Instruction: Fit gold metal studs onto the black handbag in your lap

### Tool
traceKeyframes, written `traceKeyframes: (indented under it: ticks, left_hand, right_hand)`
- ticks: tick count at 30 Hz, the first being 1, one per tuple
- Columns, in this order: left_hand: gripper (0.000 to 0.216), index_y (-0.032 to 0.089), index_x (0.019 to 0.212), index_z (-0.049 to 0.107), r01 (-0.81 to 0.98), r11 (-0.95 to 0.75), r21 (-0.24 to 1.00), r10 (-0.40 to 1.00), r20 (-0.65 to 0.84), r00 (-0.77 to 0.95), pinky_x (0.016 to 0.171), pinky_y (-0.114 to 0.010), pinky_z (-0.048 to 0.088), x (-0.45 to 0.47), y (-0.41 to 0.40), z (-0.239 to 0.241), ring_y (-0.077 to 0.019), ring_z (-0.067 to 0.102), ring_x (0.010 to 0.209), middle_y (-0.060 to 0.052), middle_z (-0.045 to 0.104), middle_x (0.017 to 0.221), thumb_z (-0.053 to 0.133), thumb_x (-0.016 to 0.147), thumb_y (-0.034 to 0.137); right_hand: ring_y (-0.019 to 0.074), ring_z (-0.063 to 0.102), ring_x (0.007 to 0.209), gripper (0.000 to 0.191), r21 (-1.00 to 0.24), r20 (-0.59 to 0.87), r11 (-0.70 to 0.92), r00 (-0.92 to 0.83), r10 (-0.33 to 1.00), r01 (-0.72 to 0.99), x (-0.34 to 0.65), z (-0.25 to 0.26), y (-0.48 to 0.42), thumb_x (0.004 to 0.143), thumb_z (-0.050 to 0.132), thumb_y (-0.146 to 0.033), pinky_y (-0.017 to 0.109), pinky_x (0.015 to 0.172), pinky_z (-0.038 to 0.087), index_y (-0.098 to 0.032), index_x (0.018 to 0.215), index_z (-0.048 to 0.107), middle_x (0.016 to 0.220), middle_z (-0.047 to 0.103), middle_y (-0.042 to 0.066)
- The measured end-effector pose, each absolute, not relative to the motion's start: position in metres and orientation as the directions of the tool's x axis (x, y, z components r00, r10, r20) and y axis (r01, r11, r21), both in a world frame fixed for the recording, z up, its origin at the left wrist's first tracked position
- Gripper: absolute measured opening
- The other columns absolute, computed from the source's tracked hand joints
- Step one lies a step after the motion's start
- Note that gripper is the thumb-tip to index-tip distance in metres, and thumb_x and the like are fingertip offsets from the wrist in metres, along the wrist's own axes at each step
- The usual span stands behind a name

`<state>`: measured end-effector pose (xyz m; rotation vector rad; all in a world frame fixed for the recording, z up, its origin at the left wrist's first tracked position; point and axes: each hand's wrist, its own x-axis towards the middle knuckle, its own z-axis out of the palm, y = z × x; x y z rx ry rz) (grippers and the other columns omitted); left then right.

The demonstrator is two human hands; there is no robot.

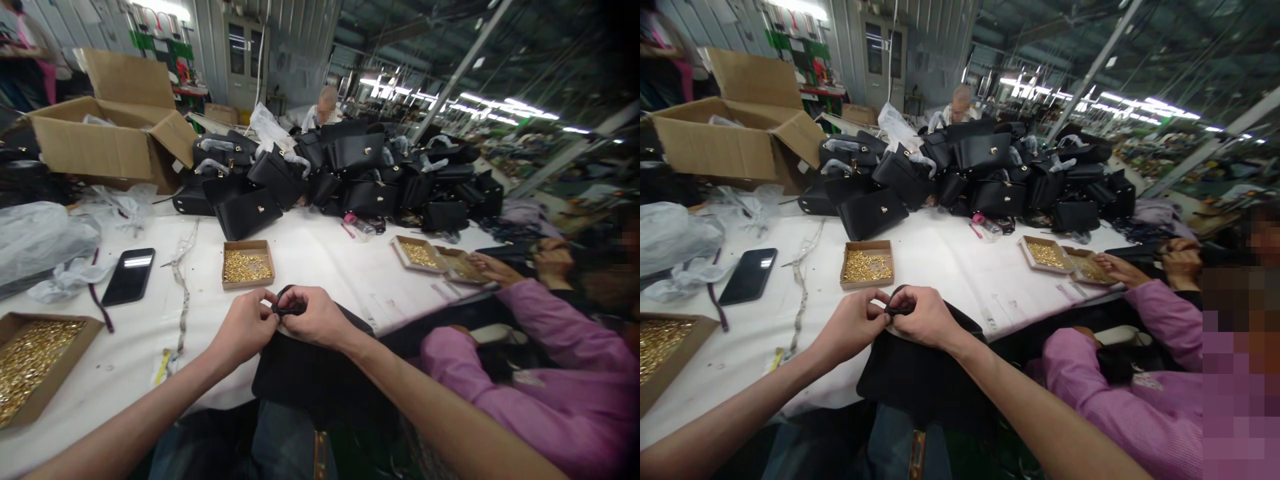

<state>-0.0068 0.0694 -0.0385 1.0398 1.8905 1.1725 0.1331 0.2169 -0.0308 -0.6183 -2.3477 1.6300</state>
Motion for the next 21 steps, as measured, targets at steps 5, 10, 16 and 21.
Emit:
traceKeyframes:
  ticks: [5, 10, 16, 21]
  left_hand:
    - [0.025, 0.017, 0.105, 0.069, 0.351, 0.266, 0.898, 0.879, -0.076, -0.471, 0.058, -0.026, 0.036, -0.005, 0.073, -0.033, -0.0151, 0.061, 0.057, 0.004, 0.070, 0.062, 0.062, 0.083, 0.007]
    - [0.033, 0.015, 0.110, 0.071, 0.197, 0.299, 0.934, 0.867, -0.180, -0.465, 0.054, -0.027, 0.032, -0.008, 0.071, -0.032, -0.0163, 0.062, 0.058, 0.003, 0.071, 0.064, 0.061, 0.080, 0.009]
    - [0.032, 0.015, 0.103, 0.076, 0.170, 0.272, 0.947, 0.880, -0.173, -0.443, 0.055, -0.026, 0.028, -0.010, 0.068, -0.035, -0.0158, 0.058, 0.058, 0.001, 0.070, 0.063, 0.061, 0.075, 0.015]
    - [0.034, 0.014, 0.105, 0.075, 0.171, 0.262, 0.950, 0.865, -0.152, -0.479, 0.057, -0.027, 0.030, -0.007, 0.068, -0.039, -0.0174, 0.059, 0.061, -0.002, 0.072, 0.066, 0.062, 0.074, 0.018]
  right_hand:
    - [0.0153, 0.070, 0.085, 0.023, -0.942, -0.025, 0.287, -0.886, 0.462, 0.176, 0.131, -0.032, 0.216, 0.074, 0.075, -0.016, 0.026, 0.080, 0.056, -0.016, 0.097, 0.076, 0.094, 0.079, 0.003]
    - [0.0166, 0.074, 0.091, 0.023, -0.941, -0.049, 0.284, -0.906, 0.421, 0.183, 0.132, -0.022, 0.216, 0.079, 0.076, -0.018, 0.026, 0.084, 0.057, -0.016, 0.102, 0.080, 0.099, 0.081, 0.004]
    - [0.0172, 0.074, 0.086, 0.026, -0.919, -0.127, 0.301, -0.915, 0.384, 0.254, 0.129, -0.017, 0.220, 0.077, 0.077, -0.018, 0.024, 0.075, 0.056, -0.016, 0.102, 0.084, 0.093, 0.082, 0.004]
    - [0.0146, 0.068, 0.077, 0.026, -0.936, -0.148, 0.227, -0.883, 0.445, 0.271, 0.126, -0.029, 0.221, 0.071, 0.077, -0.017, 0.023, 0.068, 0.050, -0.014, 0.096, 0.081, 0.086, 0.078, 0.003]
